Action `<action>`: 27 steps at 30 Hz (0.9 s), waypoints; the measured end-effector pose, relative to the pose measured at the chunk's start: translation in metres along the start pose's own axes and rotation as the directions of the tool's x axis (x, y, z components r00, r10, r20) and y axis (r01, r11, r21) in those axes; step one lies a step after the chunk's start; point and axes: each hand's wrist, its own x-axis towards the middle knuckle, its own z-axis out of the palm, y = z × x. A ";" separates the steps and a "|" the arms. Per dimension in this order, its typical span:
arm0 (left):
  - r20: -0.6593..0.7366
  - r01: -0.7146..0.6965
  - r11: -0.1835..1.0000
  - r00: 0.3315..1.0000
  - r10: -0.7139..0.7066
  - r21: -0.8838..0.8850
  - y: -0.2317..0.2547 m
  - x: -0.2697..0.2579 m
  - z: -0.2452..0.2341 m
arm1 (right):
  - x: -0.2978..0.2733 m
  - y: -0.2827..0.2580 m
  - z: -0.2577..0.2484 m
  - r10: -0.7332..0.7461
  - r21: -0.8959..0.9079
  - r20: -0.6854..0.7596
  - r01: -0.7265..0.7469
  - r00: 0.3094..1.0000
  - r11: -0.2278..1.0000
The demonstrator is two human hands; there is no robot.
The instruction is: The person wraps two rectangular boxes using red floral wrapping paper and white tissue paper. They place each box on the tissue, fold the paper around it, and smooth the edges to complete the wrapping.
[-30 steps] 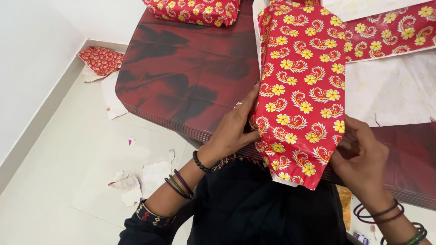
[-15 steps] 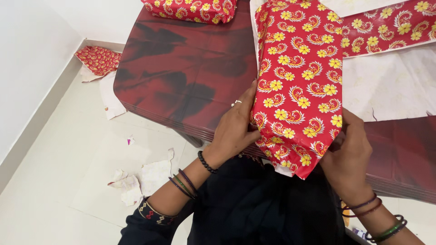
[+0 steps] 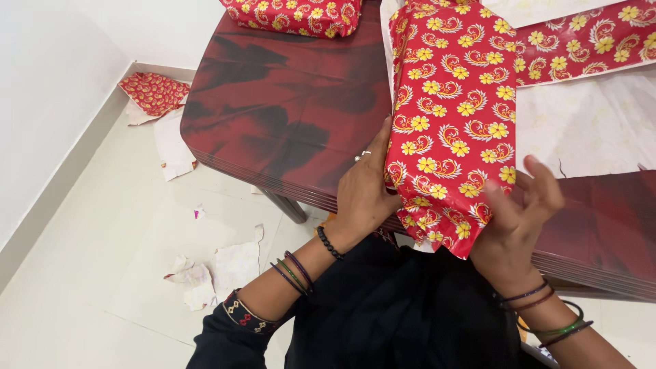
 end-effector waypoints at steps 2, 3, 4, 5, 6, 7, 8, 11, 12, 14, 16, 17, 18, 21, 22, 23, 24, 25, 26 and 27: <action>-0.001 -0.005 1.000 1.000 0.005 0.001 -0.001 0.000 0.001 | -0.009 0.007 0.002 -0.025 0.025 0.003 0.025 1.000 0.999; 0.000 0.004 1.000 1.000 -0.004 0.004 -0.001 0.000 0.001 | -0.012 0.010 0.003 -0.031 0.038 0.010 0.030 0.999 0.999; 0.001 0.012 1.000 1.000 -0.012 0.008 -0.001 0.000 0.001 | -0.014 0.012 0.003 -0.037 0.050 0.017 0.036 0.999 0.998; 0.002 0.021 1.000 1.000 -0.021 0.012 -0.001 -0.001 0.002 | -0.017 0.014 0.003 -0.032 0.046 0.026 0.031 0.999 0.998; -0.003 0.014 1.000 1.000 -0.014 0.014 -0.002 -0.001 0.002 | -0.019 0.015 0.003 -0.028 0.041 0.036 0.026 0.999 0.999; -0.008 0.008 1.000 1.000 -0.007 0.015 -0.002 -0.001 0.002 | -0.020 0.015 0.003 -0.023 0.037 0.046 0.021 0.999 0.999; -0.013 0.001 1.000 1.000 -0.001 0.017 -0.002 -0.001 0.002 | -0.020 0.016 0.002 -0.022 0.052 0.050 0.020 0.999 0.998; 0.002 0.018 1.000 1.000 -0.018 0.017 -0.002 -0.001 0.002 | -0.015 0.013 -0.001 -0.028 0.111 0.057 0.022 0.998 0.994; 0.002 0.017 1.000 1.000 -0.017 0.014 -0.002 -0.001 0.002 | -0.012 0.012 -0.003 -0.036 0.139 0.056 0.027 0.998 0.990; 0.002 0.012 1.000 1.000 -0.012 0.010 -0.002 -0.001 0.002 | -0.006 0.010 -0.011 -0.039 0.185 0.082 0.023 0.996 0.982; 0.001 0.018 1.000 1.000 -0.018 0.014 -0.002 -0.001 0.002 | 0.000 0.009 -0.019 -0.036 0.223 0.137 0.005 0.990 0.975; 0.002 0.021 1.000 1.000 -0.021 0.016 -0.002 -0.001 0.002 | 0.002 0.008 -0.022 -0.024 0.197 0.140 -0.004 0.990 0.980; -0.005 0.008 1.000 1.000 -0.008 0.015 -0.002 -0.001 0.002 | 0.003 0.009 -0.026 -0.012 0.171 0.143 -0.013 0.990 0.985; -0.015 -0.015 1.000 1.000 0.016 0.018 -0.002 -0.001 0.003 | 0.004 0.010 -0.024 0.064 0.135 0.127 -0.081 0.990 0.988; -0.011 -0.009 1.000 1.000 0.010 0.025 -0.003 -0.001 0.003 | 0.003 0.010 -0.021 0.096 0.131 0.117 -0.111 0.988 0.985; -0.008 -0.003 0.999 1.000 0.003 0.033 -0.003 -0.001 0.003 | 0.002 0.009 -0.016 0.091 0.064 0.074 -0.096 0.993 0.993; -0.009 -0.003 0.999 1.000 0.003 0.032 -0.003 -0.002 0.003 | 0.000 0.008 -0.009 0.083 -0.003 0.031 -0.083 0.996 0.997; -0.009 -0.003 1.000 1.000 0.004 0.030 -0.003 -0.002 0.004 | -0.002 0.008 -0.004 0.073 -0.070 -0.011 -0.073 0.997 0.995; -0.009 -0.004 1.000 1.000 0.004 0.028 -0.004 -0.002 0.004 | -0.003 0.009 -0.002 0.078 -0.047 -0.014 -0.078 0.997 0.996; -0.006 0.004 1.000 1.000 -0.004 0.030 -0.004 -0.002 0.004 | -0.003 0.010 -0.001 0.081 -0.026 -0.017 -0.082 0.997 0.996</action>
